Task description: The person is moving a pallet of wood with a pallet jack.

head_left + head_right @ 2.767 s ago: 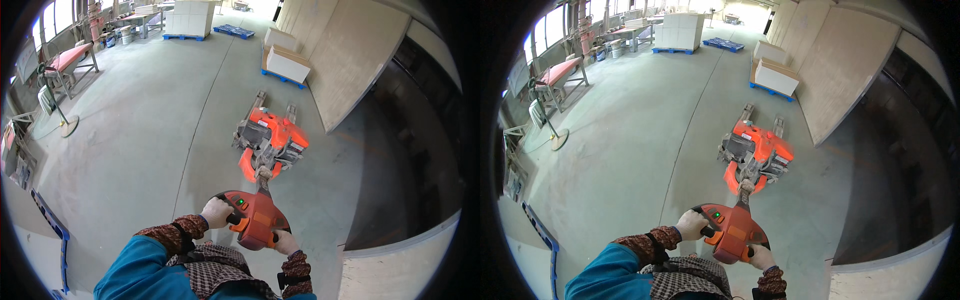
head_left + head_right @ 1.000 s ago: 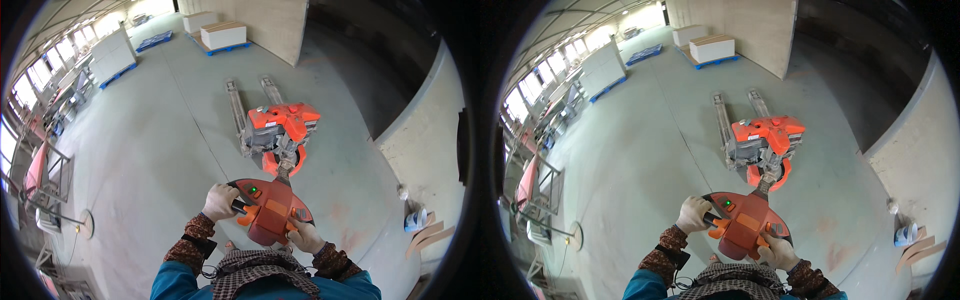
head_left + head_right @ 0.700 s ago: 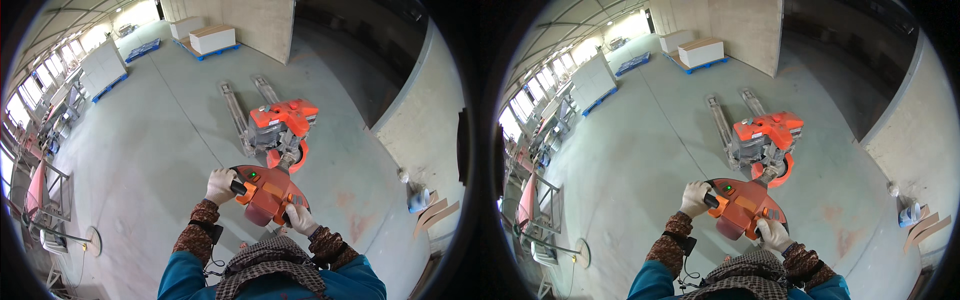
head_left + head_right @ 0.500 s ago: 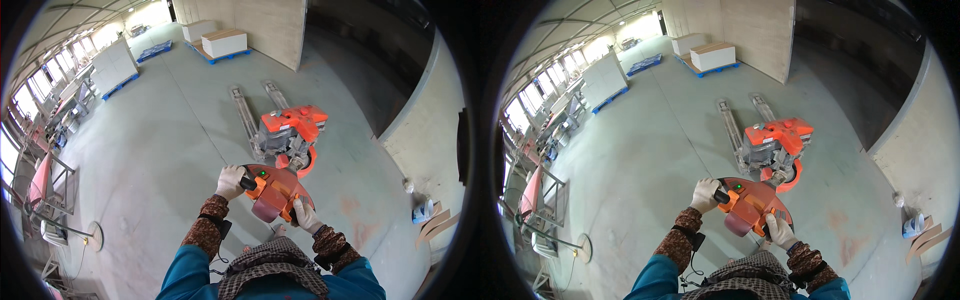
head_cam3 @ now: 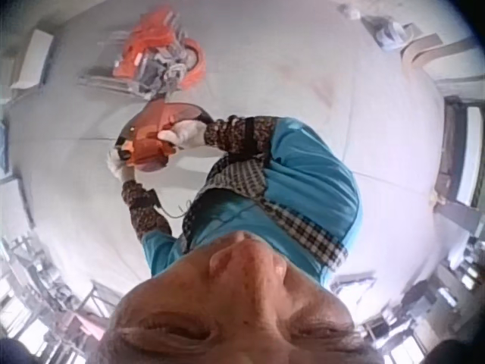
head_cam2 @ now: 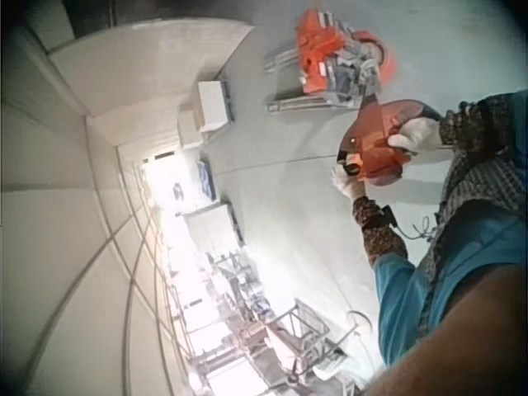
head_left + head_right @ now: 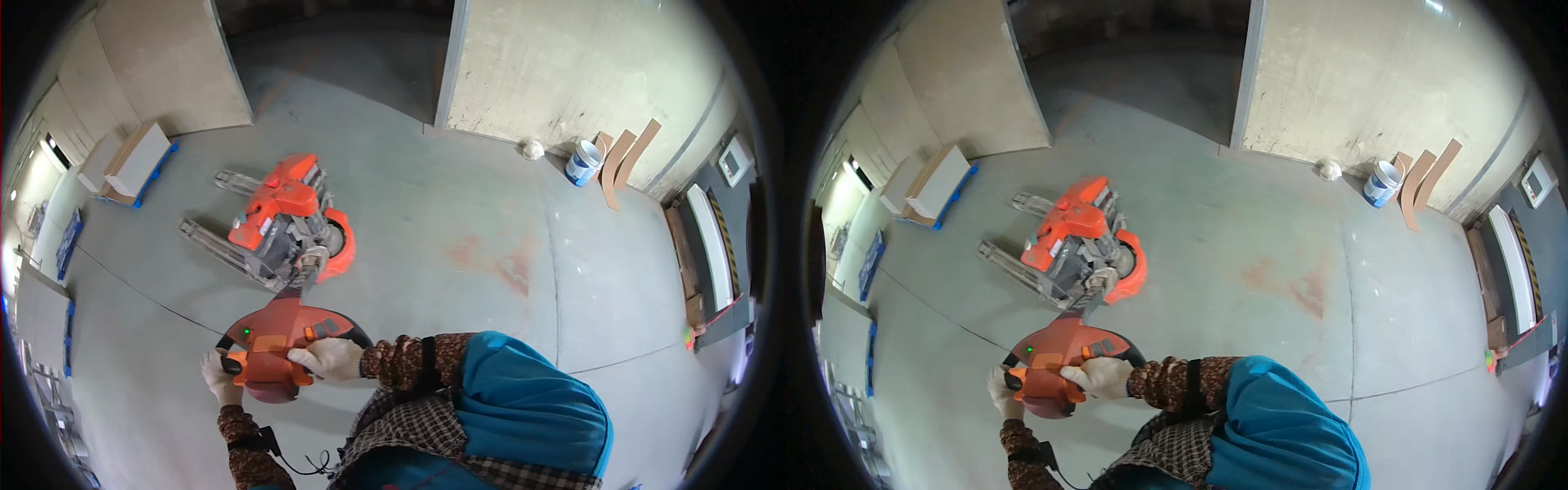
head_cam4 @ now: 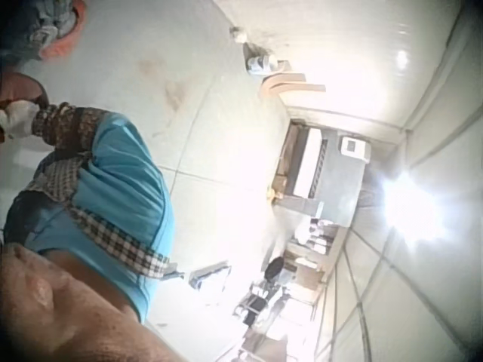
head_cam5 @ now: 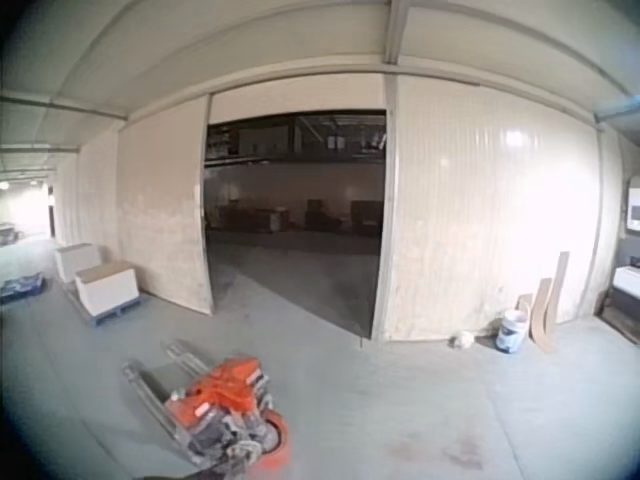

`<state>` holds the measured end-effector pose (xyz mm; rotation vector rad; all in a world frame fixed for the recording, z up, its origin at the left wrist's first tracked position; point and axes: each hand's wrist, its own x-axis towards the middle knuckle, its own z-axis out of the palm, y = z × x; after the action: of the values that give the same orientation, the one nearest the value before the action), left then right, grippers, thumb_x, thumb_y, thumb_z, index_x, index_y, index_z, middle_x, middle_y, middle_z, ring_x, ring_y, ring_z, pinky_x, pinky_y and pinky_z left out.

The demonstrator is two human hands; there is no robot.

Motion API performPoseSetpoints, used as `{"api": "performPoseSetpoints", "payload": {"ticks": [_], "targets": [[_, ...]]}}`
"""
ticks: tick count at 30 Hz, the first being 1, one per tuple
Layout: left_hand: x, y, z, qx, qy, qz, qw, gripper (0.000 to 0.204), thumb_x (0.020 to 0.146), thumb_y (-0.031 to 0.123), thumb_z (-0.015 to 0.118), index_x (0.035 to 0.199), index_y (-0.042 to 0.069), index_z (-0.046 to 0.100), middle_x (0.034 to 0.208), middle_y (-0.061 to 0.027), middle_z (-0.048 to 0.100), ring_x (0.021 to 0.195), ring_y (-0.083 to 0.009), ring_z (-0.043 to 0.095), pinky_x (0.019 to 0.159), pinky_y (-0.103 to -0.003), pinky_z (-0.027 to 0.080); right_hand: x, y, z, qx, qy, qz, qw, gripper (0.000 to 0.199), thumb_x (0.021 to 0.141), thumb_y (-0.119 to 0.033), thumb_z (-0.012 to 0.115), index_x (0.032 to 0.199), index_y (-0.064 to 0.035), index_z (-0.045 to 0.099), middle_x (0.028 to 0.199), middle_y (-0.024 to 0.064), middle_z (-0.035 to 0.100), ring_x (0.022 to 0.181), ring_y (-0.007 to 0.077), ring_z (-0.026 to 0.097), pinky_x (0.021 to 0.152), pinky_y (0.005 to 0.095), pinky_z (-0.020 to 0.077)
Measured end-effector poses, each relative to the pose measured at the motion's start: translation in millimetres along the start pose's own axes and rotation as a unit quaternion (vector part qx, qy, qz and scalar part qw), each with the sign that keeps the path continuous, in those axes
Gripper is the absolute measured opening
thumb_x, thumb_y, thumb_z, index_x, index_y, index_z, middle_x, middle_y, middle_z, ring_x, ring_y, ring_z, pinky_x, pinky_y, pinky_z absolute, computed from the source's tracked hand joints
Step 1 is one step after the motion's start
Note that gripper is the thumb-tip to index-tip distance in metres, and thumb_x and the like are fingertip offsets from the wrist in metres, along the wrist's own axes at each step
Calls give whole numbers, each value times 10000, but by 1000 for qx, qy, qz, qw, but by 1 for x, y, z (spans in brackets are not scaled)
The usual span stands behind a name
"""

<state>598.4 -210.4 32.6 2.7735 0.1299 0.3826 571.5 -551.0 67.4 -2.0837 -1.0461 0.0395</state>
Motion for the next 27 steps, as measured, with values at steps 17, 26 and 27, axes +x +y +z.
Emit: {"api": "performPoseSetpoints", "payload": {"ticks": [17, 26, 27], "targets": [[-19, -390, -111, -20, 25, 131, 991, 229, 696, 145, 766, 900, 165, 664, 888, -64, 671, 919, -329, 657, 829, -446, 504, 242, -163, 287, 62, -67, 303, 948, 751, 1041, -688, 277, 1077, -71, 703, 844, 193, 701, 867, 406, 686, 792, 476, 518], [-119, -692, -396, -10, -148, 173, 974, 177, 783, 142, 699, 957, 173, 705, 930, -78, 723, 965, -305, 704, 845, -444, 538, 393, -494, 486, 53, -25, 272, 961, 729, 1038, -674, 383, 1053, -13, 690, 693, 78, 638, 655, 196, 666, 618, 356, 510], [-132, -716, -402, -31, -152, 191, 969, 202, 772, 152, 717, 974, 163, 705, 918, -79, 721, 941, -314, 706, 827, -449, 548, 396, -501, 507, 24, -31, 254, 966, 754, 1031, -679, 401, 1138, 11, 686, 697, 73, 633, 657, 185, 657, 620, 350, 511]]}}
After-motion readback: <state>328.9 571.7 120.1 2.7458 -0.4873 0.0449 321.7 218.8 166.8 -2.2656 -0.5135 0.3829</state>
